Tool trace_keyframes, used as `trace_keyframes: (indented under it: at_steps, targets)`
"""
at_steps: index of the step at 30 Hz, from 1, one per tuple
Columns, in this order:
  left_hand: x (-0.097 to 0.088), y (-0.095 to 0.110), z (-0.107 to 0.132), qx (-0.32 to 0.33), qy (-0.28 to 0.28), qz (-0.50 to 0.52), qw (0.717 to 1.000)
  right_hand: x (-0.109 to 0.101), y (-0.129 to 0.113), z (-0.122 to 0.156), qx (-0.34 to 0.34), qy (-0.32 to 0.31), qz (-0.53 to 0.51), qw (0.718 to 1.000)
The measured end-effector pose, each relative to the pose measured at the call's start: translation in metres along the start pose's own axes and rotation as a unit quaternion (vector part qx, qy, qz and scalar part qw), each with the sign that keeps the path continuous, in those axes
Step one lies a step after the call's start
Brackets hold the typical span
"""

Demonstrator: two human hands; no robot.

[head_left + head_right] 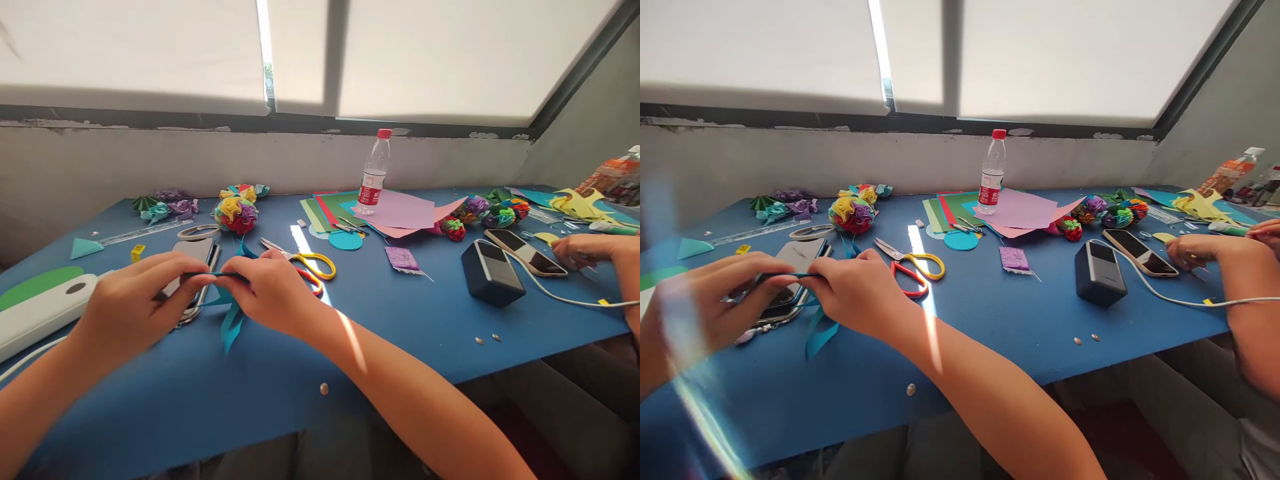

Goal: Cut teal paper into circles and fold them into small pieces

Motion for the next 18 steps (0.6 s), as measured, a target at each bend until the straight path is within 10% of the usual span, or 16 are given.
trace_keyframes:
  at_steps: [8, 18]
  targets:
    - [-0.0045, 0.0018, 0.0005, -0.123, 0.049, 0.033, 0.991, -0.0048, -0.0015, 0.0003, 0.030, -0.011, -0.079, 0.996]
    - [-0.0066, 0.0092, -0.0046, -0.022, 0.067, 0.065, 0.995, -0.0045, -0.0070, 0.0022, -0.051, -0.035, -0.057, 0.996]
Point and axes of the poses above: each hand's wrist, its own z-axis away from the middle knuckle, its own x-axis out of the palm, y = z × x, the point moved 1 cm from there along -z, towards the middle knuckle, and after that the axes turned 13 degrees about z, right-handed, at the moved point
